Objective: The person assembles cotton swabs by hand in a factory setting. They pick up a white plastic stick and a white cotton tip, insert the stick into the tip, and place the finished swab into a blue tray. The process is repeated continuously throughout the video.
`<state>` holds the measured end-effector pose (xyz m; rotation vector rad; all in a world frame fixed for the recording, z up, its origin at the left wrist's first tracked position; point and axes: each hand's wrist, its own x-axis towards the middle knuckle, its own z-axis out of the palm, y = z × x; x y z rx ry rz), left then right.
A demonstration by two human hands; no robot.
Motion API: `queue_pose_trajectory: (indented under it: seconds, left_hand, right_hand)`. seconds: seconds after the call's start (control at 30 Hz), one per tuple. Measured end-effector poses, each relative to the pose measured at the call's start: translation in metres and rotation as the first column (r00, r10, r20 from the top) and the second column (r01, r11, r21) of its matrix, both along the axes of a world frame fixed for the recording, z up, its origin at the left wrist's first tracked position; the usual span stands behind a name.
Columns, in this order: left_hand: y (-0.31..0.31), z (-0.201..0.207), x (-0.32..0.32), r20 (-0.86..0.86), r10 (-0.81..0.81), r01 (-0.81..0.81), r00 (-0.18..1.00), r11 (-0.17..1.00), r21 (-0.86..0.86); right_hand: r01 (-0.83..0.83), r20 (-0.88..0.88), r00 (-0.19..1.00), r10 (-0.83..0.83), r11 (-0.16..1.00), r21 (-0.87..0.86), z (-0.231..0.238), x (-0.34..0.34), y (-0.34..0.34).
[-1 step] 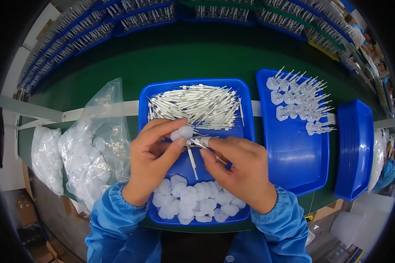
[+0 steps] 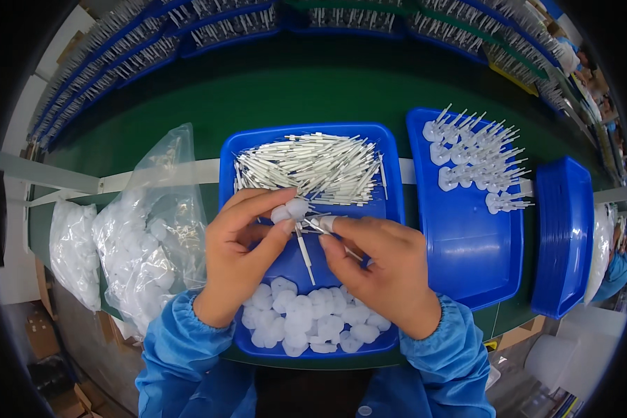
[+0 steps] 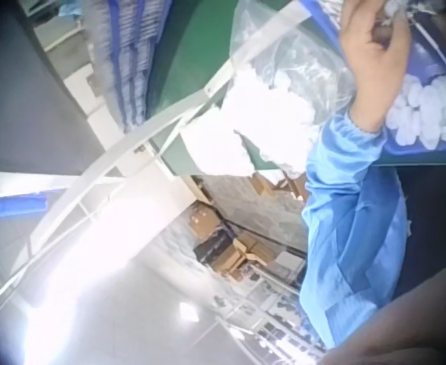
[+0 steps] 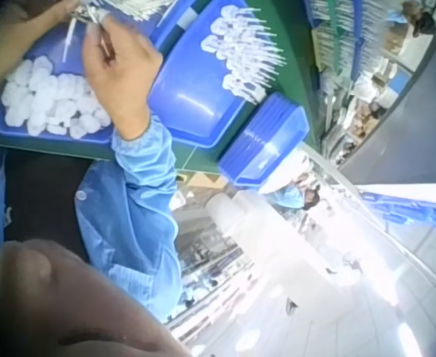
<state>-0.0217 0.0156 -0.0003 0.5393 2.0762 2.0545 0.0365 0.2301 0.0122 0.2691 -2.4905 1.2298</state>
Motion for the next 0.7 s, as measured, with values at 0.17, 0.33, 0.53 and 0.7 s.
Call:
queue_pose_trajectory:
  seconds: [0.17,0.33,0.53,0.7]
  left_hand:
    - [-0.001,-0.006,0.0006,-0.158,0.039,-0.046,0.987,0.998,-0.04]
    - [0.0016,-0.0036,-0.0007,-0.165,0.069,-0.077,0.984,0.996,-0.046]
    - [0.0013,-0.0056,0.0014,-0.231,0.069,-0.111,0.97,0.978,-0.175]
    - [0.0005,-0.0026,0.004,-0.188,0.073,-0.115,0.979,0.968,-0.225]
  right_hand:
    - [0.028,0.099,0.995,-0.016,0.993,-0.113,-0.0006,0.0027,-0.0098]
    - [0.012,0.179,0.984,0.0,0.998,-0.067,0.0051,0.0027,-0.0042]
    - [0.033,0.12,0.992,-0.024,0.997,-0.071,-0.0013,0.0042,-0.002]
    - [0.027,0.14,0.99,-0.019,0.998,-0.057,0.0067,0.0035,-0.0031]
